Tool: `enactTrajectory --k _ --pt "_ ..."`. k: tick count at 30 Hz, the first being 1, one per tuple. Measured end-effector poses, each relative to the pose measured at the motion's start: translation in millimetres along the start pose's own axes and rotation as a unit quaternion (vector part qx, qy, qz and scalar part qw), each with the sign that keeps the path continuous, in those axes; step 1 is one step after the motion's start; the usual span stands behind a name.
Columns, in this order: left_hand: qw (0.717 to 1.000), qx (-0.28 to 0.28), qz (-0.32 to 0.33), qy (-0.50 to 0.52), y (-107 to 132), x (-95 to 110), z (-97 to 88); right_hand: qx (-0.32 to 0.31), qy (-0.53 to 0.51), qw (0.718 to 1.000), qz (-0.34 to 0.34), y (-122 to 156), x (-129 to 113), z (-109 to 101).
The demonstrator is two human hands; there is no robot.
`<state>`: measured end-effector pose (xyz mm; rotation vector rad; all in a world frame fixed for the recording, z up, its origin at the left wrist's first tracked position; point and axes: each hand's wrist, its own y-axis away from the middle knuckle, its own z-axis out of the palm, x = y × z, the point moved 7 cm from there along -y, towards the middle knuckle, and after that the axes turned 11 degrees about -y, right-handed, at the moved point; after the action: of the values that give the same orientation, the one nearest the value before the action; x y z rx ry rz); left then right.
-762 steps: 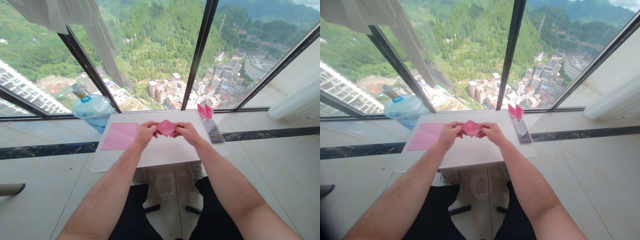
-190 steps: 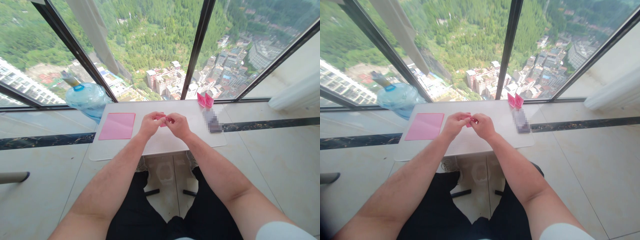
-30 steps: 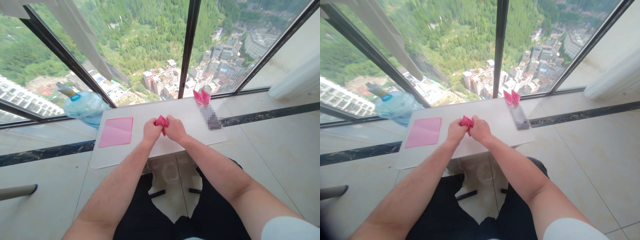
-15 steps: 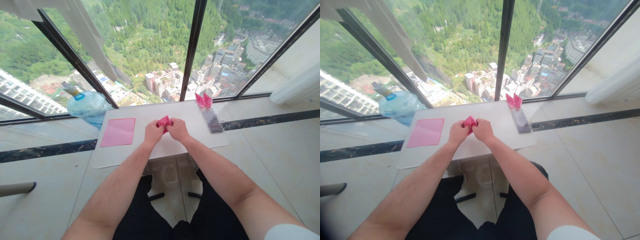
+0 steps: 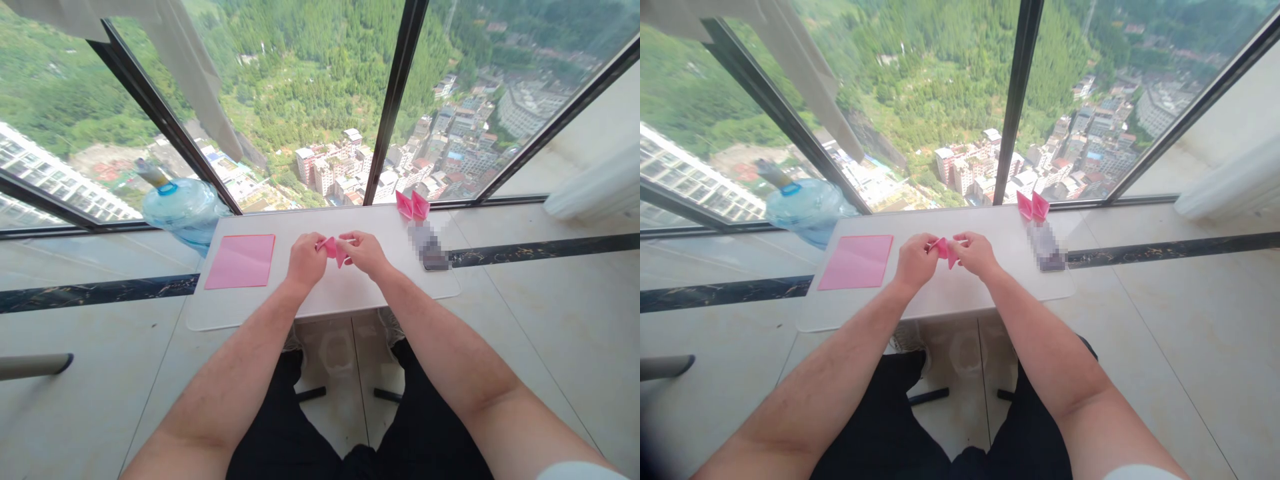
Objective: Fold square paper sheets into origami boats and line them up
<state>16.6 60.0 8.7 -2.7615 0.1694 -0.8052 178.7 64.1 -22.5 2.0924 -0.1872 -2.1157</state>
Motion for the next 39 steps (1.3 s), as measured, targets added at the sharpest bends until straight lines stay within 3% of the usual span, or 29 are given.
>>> enactTrajectory --k 4,8,13,16,25,34,39 --pt "0.997 -0.001 -0.064 0.052 0.0 -5.3 -3.7 -0.044 -0.029 0.999 0.000 4.8 -3.2 8.3" --pt "0.991 -0.005 -0.100 0.091 0.3 -7.5 -3.8 -0.035 -0.023 0.999 -0.015 4.3 -3.4 9.6" --pt "0.964 -0.091 -0.115 0.223 -0.4 -14.1 17.4 -0.028 -0.047 0.998 -0.027 3.1 -8.4 4.8" --pt "0.945 -0.105 -0.132 0.279 -1.6 -19.2 22.5 -0.056 -0.055 0.996 -0.029 4.6 -13.6 3.0" --pt "0.905 -0.135 -0.164 0.368 -1.4 -13.8 12.7 -0.121 -0.082 0.988 -0.041 4.0 -17.7 -4.3" --pt "0.838 -0.182 -0.165 0.487 1.1 -9.7 6.9 -0.139 -0.157 0.978 -0.006 4.9 -18.2 -13.0" --pt "0.826 -0.199 -0.163 0.501 2.1 -6.3 3.0 -0.146 -0.172 0.974 -0.018 6.6 -23.4 -11.3"
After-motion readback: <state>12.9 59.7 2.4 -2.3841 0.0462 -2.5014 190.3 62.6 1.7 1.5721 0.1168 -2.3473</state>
